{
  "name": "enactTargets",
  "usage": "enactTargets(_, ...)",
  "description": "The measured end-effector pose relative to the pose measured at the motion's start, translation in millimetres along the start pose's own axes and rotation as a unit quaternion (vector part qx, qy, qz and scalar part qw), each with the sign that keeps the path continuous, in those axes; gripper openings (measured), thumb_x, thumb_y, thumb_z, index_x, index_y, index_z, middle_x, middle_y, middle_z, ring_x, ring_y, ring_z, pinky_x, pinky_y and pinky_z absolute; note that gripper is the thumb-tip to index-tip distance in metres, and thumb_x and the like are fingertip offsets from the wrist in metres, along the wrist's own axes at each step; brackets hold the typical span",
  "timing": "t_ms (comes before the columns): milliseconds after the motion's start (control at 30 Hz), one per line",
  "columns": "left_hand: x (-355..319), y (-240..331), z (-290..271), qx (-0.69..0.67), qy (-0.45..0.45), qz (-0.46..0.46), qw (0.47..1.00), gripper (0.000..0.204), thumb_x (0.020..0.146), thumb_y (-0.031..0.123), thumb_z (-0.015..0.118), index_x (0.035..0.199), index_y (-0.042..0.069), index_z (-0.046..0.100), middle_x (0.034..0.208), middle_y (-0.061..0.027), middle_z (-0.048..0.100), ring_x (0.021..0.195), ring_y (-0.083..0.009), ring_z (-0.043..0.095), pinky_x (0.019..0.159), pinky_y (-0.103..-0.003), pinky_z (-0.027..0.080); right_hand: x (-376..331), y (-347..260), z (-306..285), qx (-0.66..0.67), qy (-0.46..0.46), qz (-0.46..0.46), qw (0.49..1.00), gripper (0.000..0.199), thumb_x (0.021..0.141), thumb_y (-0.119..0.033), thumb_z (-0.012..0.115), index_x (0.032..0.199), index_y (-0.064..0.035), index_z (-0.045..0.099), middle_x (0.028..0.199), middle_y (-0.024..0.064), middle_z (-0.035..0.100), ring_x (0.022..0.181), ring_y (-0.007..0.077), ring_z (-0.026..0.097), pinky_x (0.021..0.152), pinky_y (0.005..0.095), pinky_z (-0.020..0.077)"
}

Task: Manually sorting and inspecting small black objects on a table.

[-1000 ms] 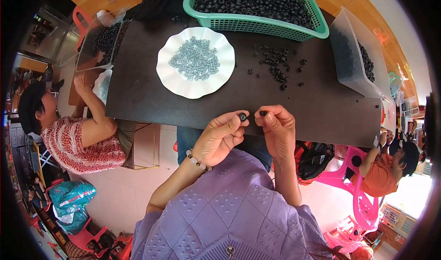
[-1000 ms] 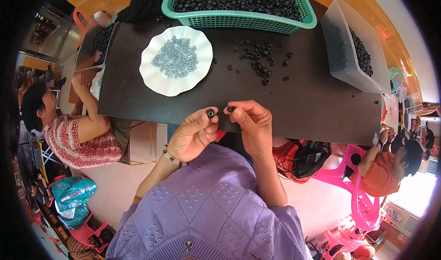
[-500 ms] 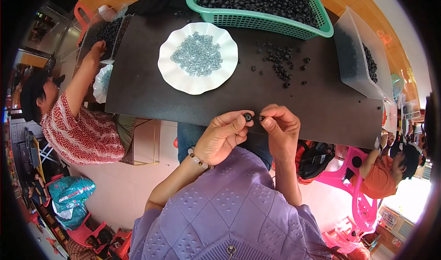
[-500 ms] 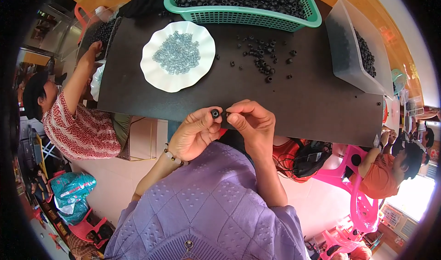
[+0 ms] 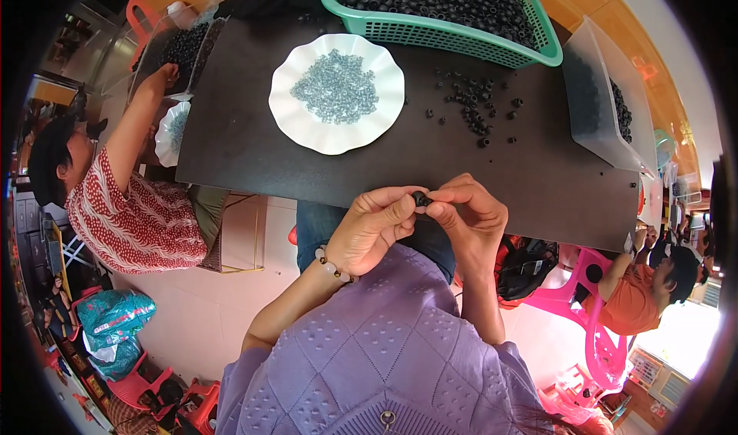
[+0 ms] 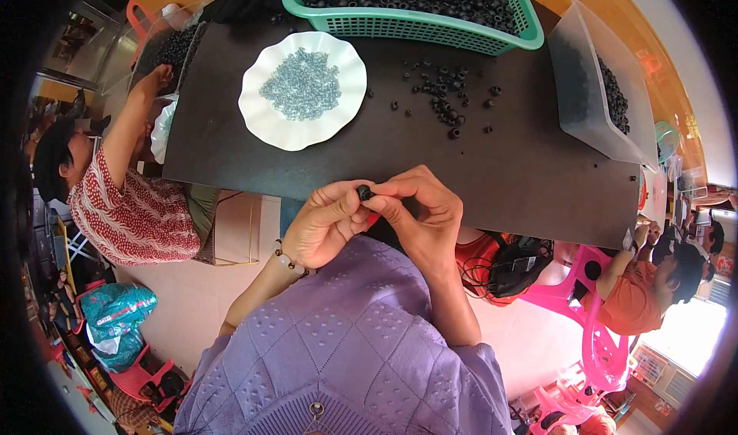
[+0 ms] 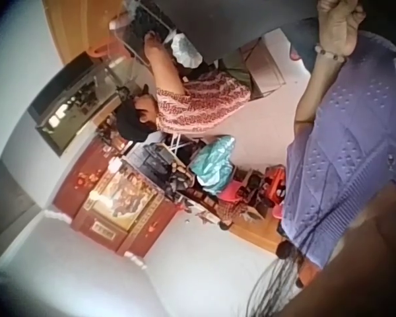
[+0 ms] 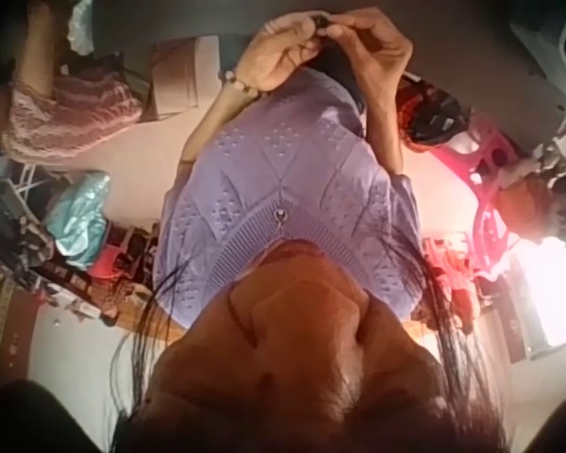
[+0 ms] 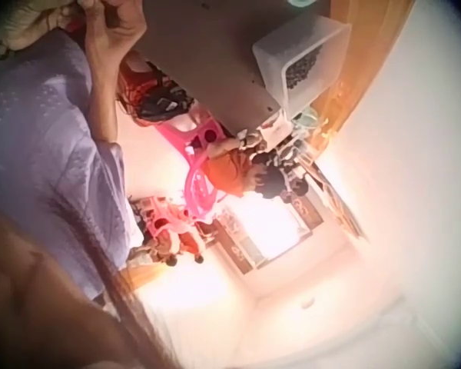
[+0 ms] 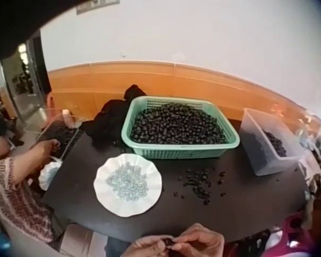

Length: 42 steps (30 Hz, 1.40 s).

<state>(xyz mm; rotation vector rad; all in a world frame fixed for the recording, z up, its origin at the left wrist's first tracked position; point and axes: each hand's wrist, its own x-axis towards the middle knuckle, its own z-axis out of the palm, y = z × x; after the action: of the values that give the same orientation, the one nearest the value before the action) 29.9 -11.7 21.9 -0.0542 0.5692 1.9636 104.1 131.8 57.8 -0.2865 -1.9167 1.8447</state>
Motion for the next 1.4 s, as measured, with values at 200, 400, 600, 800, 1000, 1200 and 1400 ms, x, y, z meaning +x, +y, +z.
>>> enactTargets(200,-2.2,0.3,-0.2,0.059,0.003,0.039,0.997,0.025,0.089,0.016,0.065,0.111,0.003,0.067,0.089,-0.0004,0.065,0.072,-0.0058,0.053,0.065,-0.02,0.045,0.6,-6.0,-1.4,-0.055,-0.012,-0.012,0.998,0.012,0.075,-0.004,0.076,0.083,0.0006,0.069,0.078,0.0056,0.064,0.075,0.0127,0.054,0.069,0.0245,0.0434)
enactTargets(400,-7.7,8.6,10.7,0.179,0.036,0.089,0.979,0.025,0.087,0.015,0.068,0.109,0.002,0.067,0.088,-0.0054,0.068,0.072,-0.0086,0.06,0.065,-0.022,0.051,0.9,-9.3,-4.4,-0.071,-0.028,-0.011,0.997,0.013,0.073,-0.003,0.077,0.082,0.0003,0.068,0.077,0.0054,0.064,0.075,0.0128,0.054,0.069,0.0243,0.0427)
enactTargets(600,-11.8,12.3,8.8,0.206,0.015,0.096,0.974,0.025,0.085,0.015,0.069,0.105,-0.001,0.068,0.087,-0.0084,0.069,0.07,-0.0111,0.062,0.064,-0.024,0.052,2.7,-12.1,-4.4,0.03,-0.059,0.039,0.997,0.022,0.073,-0.007,0.079,0.091,-0.0003,0.068,0.085,0.0048,0.061,0.078,0.0118,0.054,0.072,0.0241,0.0425)
enactTargets(800,-14.5,16.8,8.8,0.19,-0.039,0.099,0.976,0.029,0.085,0.018,0.069,0.105,-0.002,0.068,0.084,-0.0087,0.068,0.069,-0.0119,0.061,0.062,-0.025,0.049,9.8,-22.3,-3.9,-0.001,-0.179,0.014,0.984,0.05,0.08,-0.033,0.073,0.116,-0.0004,0.065,0.1,0.0074,0.058,0.089,0.0138,0.053,0.077,0.0256,0.0435)
enactTargets(1000,-19.6,17.2,14.9,0.14,-0.06,0.073,0.986,0.025,0.087,0.023,0.067,0.097,0.0,0.07,0.079,-0.0034,0.065,0.068,-0.0088,0.055,0.062,-0.024,0.046,17.4,-12.0,0.9,0.009,-0.207,-0.102,0.973,0.042,0.082,-0.034,0.07,0.107,0.0005,0.069,0.108,0.0148,0.066,0.091,0.0177,0.054,0.072,0.0262,0.0446)
enactTargets(1200,-21.7,17.4,16.1,0.157,-0.053,0.075,0.983,0.026,0.089,0.025,0.064,0.095,0.0,0.07,0.078,-0.0043,0.064,0.069,-0.0099,0.055,0.062,-0.024,0.045,9.0,-6.0,5.7,0.055,-0.168,-0.061,0.982,0.038,0.082,-0.032,0.07,0.102,0.0007,0.07,0.097,0.0107,0.07,0.09,0.0175,0.055,0.067,0.025,0.0413)
enactTargets(1400,-23.8,21.5,21.1,0.233,-0.042,0.106,0.966,0.024,0.089,0.023,0.065,0.092,0.0,0.071,0.077,-0.0022,0.062,0.068,-0.0074,0.052,0.062,-0.022,0.044,6.6,-13.4,7.1,0.064,-0.175,-0.025,0.982,0.038,0.084,-0.032,0.068,0.102,0.0019,0.07,0.102,0.0123,0.069,0.09,0.0173,0.054,0.072,0.0264,0.0427)
